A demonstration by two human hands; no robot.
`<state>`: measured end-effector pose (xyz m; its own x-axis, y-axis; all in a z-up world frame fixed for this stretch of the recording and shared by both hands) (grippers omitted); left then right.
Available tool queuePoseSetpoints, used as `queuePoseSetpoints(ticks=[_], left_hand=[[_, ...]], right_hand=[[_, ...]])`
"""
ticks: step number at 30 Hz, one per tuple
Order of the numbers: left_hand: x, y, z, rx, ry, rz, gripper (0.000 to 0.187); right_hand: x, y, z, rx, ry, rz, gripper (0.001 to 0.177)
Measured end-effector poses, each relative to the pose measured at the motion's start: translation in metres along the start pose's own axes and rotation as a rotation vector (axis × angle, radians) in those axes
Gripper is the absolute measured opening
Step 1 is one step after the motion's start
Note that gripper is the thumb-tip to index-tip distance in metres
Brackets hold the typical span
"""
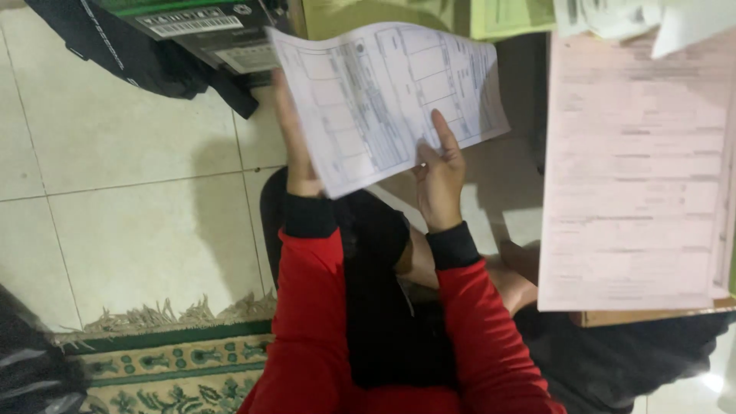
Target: Sorting and organizing various printed forms and documents while sitting on the floor.
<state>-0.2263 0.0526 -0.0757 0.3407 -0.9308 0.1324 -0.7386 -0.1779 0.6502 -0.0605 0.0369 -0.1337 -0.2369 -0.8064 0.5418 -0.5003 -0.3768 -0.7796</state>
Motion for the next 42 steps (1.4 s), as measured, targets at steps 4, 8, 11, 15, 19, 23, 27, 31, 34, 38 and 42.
queuePoseSetpoints(ticks=[4, 8, 11, 15, 19, 23, 27, 31, 34, 38, 42], left_hand=[[-0.013, -0.004, 0.007, -0.123, 0.284, 0.061, 0.078], [-0.026, -0.015, 0.030, -0.845, 0.525, 0.087, 0.055], [-0.027, -0.021, 0.042, -0.948, 0.478, 0.005, 0.057], [-0.028, -0.009, 0.026, -0.841, 0.565, 0.251, 0.080], [-0.038, -0.037, 0.056, -0.825, 0.639, 0.086, 0.066], [-0.039, -0.035, 0.049, -0.736, 0.768, 0.210, 0.062], [-0.032, -0.028, 0.030, -0.254, 0.928, 0.617, 0.062], [-0.026, -0.042, 0.037, -0.066, 0.881, 0.666, 0.036], [-0.032, -0.053, 0.049, 0.082, 0.826, 0.604, 0.032], [-0.035, -0.047, 0.048, 0.067, 0.819, 0.553, 0.039], [-0.041, -0.056, 0.061, 0.098, 0.765, 0.479, 0.016]], right_hand=[[-0.027, 0.012, -0.010, -0.031, 0.079, -0.042, 0.053], [-0.063, 0.019, -0.006, 0.121, 0.105, 0.109, 0.058], [-0.085, 0.019, -0.010, 0.169, 0.125, 0.188, 0.060], [-0.107, 0.013, -0.026, 0.156, -0.036, 0.236, 0.054], [-0.125, 0.015, -0.036, 0.282, -0.087, 0.374, 0.056], [-0.097, 0.002, -0.053, 0.290, 0.141, 0.150, 0.066], [-0.091, 0.003, -0.052, 0.021, 0.110, -0.076, 0.021], [-0.073, -0.018, -0.079, -0.118, 0.136, -0.298, 0.033], [-0.082, -0.013, -0.080, -0.163, 0.078, -0.335, 0.032], [-0.077, -0.014, -0.084, -0.051, 0.073, -0.332, 0.016], [-0.094, -0.005, -0.070, -0.050, 0.168, -0.219, 0.061]])
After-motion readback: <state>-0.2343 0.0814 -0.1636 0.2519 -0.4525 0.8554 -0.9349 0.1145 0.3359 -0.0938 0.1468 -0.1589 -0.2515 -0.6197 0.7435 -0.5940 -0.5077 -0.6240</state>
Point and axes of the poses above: each hand's wrist, its own x-axis away from the middle knuckle, its own z-axis out of the back of the hand, y = z × x, the point moved 2 cm from there along -x, towards the middle knuckle, and after that the axes turned 12 degrees about y, right-handed, at the moved point
